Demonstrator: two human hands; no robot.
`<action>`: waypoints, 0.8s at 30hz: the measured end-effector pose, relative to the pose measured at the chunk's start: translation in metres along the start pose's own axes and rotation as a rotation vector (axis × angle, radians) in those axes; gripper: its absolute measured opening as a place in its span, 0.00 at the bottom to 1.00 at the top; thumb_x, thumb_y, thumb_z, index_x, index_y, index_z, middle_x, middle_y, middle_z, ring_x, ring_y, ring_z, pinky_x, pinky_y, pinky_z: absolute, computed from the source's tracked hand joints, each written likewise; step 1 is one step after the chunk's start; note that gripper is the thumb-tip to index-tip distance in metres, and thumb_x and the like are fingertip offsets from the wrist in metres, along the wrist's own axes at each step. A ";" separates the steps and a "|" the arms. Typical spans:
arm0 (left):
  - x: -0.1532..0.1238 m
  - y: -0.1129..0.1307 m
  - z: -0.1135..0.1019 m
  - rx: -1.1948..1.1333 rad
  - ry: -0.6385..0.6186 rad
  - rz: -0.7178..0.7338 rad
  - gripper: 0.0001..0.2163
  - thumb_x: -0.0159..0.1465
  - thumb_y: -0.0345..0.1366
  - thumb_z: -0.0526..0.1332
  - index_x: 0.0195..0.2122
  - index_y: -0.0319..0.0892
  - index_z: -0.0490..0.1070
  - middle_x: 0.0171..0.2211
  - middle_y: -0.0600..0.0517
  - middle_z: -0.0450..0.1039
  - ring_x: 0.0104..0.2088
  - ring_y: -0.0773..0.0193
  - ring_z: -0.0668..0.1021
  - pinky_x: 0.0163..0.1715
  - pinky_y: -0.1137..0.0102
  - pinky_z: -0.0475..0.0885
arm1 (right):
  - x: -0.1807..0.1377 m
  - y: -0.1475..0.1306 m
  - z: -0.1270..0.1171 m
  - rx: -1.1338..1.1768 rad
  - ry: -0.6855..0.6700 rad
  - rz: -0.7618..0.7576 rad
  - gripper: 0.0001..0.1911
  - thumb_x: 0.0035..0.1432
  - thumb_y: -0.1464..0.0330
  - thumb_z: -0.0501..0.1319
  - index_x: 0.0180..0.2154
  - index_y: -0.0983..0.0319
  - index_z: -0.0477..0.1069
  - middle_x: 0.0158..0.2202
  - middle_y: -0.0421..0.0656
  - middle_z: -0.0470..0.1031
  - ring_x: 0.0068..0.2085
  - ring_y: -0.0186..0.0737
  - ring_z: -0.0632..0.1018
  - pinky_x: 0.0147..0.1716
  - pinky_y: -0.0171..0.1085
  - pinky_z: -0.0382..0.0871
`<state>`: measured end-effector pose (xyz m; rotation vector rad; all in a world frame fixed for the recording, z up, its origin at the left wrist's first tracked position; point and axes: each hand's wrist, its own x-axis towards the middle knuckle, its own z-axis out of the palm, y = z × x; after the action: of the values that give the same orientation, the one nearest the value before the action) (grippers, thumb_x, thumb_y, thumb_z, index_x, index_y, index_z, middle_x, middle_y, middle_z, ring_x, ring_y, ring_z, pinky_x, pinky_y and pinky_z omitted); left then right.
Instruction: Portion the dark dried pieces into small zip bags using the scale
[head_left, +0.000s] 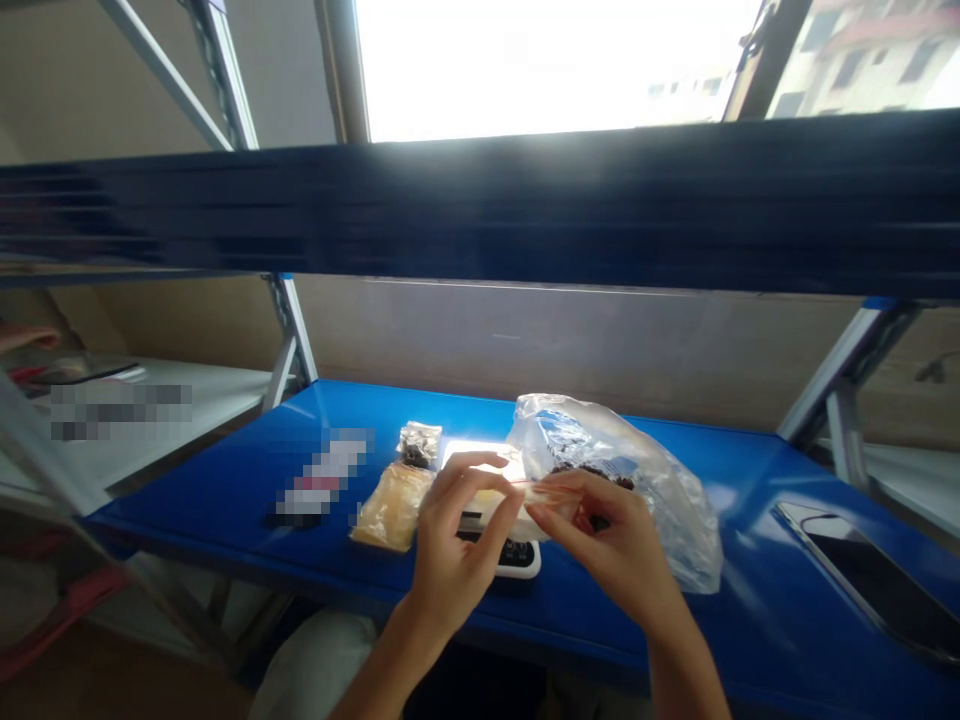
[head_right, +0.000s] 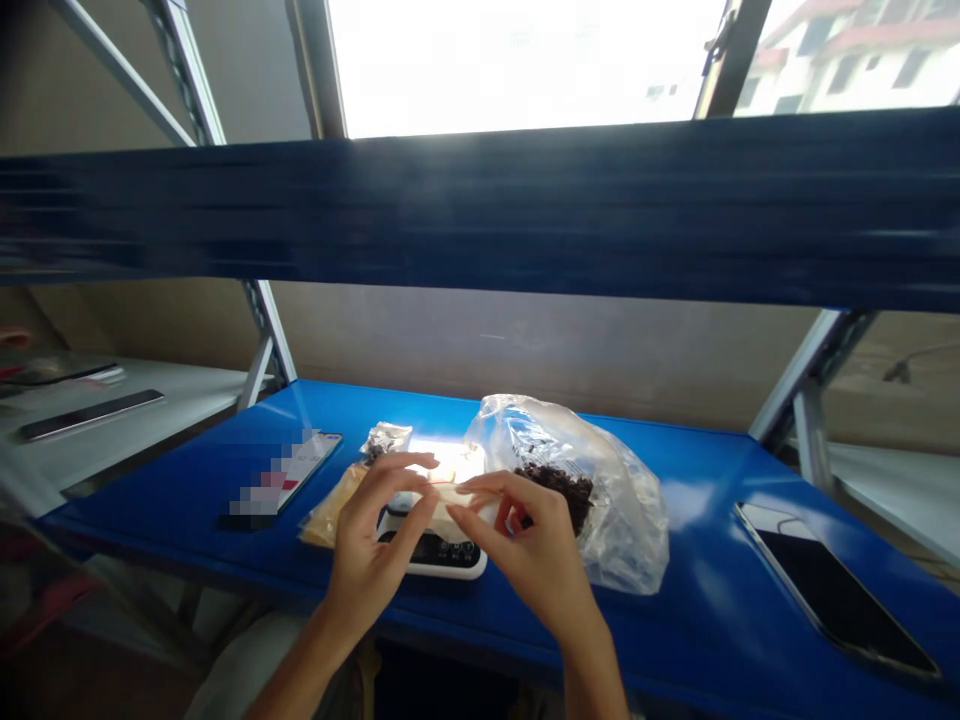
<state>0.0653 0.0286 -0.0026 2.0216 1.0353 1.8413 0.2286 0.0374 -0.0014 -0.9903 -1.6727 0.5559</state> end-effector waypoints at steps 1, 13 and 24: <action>-0.001 -0.001 -0.001 0.009 0.036 0.000 0.05 0.62 0.33 0.60 0.29 0.43 0.72 0.37 0.49 0.75 0.41 0.60 0.77 0.42 0.67 0.72 | 0.001 -0.001 0.004 0.022 -0.003 0.013 0.09 0.51 0.61 0.67 0.30 0.59 0.79 0.23 0.41 0.77 0.19 0.31 0.67 0.16 0.31 0.60; 0.001 -0.005 -0.008 0.063 0.132 0.025 0.06 0.64 0.31 0.58 0.32 0.43 0.74 0.37 0.49 0.76 0.43 0.61 0.78 0.42 0.66 0.74 | 0.000 0.011 0.014 0.266 0.124 0.066 0.08 0.56 0.62 0.64 0.30 0.59 0.75 0.24 0.38 0.70 0.20 0.30 0.63 0.18 0.31 0.55; -0.005 0.002 -0.010 0.137 0.180 0.080 0.07 0.63 0.27 0.57 0.30 0.44 0.70 0.39 0.50 0.73 0.44 0.61 0.75 0.45 0.66 0.72 | 0.001 0.005 0.014 0.271 0.108 0.018 0.10 0.58 0.62 0.62 0.27 0.59 0.71 0.36 0.45 0.72 0.31 0.37 0.72 0.20 0.31 0.61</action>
<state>0.0568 0.0209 -0.0032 2.0286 1.1734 2.0789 0.2169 0.0430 -0.0090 -0.8236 -1.4493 0.7079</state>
